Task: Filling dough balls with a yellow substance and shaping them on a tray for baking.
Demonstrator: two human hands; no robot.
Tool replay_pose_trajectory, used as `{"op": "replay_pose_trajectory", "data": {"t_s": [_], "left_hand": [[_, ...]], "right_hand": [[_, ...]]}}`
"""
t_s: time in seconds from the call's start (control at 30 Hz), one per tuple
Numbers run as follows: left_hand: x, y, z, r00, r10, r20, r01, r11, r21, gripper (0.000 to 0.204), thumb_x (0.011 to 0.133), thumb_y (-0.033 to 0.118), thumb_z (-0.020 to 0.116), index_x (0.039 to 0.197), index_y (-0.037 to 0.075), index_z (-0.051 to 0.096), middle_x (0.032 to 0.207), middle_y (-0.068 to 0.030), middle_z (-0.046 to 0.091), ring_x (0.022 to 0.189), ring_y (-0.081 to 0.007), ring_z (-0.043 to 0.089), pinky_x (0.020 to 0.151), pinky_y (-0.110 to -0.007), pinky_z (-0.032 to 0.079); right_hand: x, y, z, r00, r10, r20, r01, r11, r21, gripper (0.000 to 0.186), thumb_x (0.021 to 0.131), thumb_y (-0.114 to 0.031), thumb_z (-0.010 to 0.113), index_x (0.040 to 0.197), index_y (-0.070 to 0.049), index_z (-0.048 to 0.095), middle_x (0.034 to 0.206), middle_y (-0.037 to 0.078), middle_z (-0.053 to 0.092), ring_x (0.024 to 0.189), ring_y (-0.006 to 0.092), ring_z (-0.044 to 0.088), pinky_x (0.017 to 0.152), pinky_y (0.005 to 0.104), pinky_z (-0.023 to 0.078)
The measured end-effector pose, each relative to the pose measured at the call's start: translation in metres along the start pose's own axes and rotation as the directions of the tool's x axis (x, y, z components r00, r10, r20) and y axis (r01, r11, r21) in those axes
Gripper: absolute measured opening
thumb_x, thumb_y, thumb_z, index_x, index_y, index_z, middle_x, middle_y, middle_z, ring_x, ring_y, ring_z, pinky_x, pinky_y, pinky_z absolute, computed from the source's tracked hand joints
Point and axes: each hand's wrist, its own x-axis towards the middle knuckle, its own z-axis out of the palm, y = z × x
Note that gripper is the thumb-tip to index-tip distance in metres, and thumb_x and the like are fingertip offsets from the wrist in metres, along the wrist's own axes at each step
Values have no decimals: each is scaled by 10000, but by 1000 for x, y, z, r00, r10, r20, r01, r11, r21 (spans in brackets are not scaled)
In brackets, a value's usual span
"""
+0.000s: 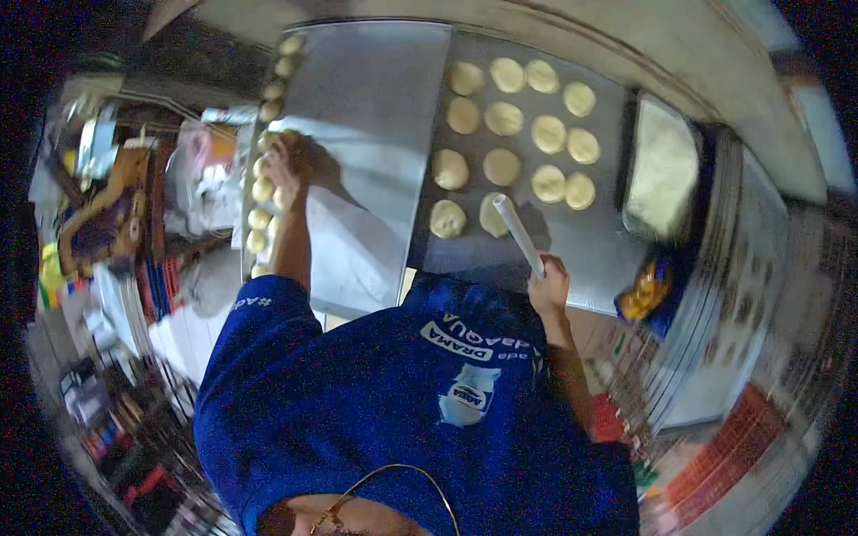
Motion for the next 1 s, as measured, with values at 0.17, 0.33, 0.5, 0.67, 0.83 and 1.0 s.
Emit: {"op": "replay_pose_trajectory", "data": {"t_s": [0.17,0.33,0.5,0.67,0.83,1.0], "left_hand": [[19,30,-71,969,32,244,-4,993,-116,451,922,495,498,1079,96,635,1074,-114,612,886,-285,618,739,-448,501],[24,8,-54,989,-87,119,137,836,-531,488,811,511,681,980,61,595,859,-123,687,722,-296,655,640,-449,508],[-67,116,-152,986,57,-155,-136,811,-569,305,862,321,713,1037,82,642,874,-64,702,721,-223,661,634,-373,537],[-272,264,-231,590,803,-84,-324,140,-936,385,761,212,675,1126,125,589,811,-87,657,600,-249,616,495,-414,461],[-381,336,-214,312,917,-249,-854,155,-497,741,825,659,582,1268,73,485,1154,-96,551,969,-265,586,761,-378,503],[-379,321,-226,739,591,-325,-483,128,-866,840,888,600,517,1422,-29,364,1432,-231,414,1344,-402,371,1136,-525,228]], "right_hand": [[-56,35,-23,976,205,-75,-212,973,-95,149,858,-121,665,984,-52,701,879,116,703,693,290,642,649,370,502],[-114,56,-29,911,364,-191,-368,930,15,160,875,-170,672,993,-65,703,822,116,689,634,276,615,591,366,484],[-121,81,-47,864,425,-269,-358,896,265,195,874,-193,676,1020,-64,690,790,112,671,605,270,606,546,374,467],[-109,113,-74,899,400,-180,-401,916,33,241,855,-199,691,1063,-81,663,855,106,657,650,273,606,545,378,453],[-70,108,-103,940,270,-209,-262,963,70,237,829,-155,715,1054,-87,677,885,86,678,710,270,619,610,364,480],[-60,139,-96,956,-23,-293,34,999,30,302,800,-80,720,1098,-94,677,920,64,697,796,263,629,744,361,503]]}}
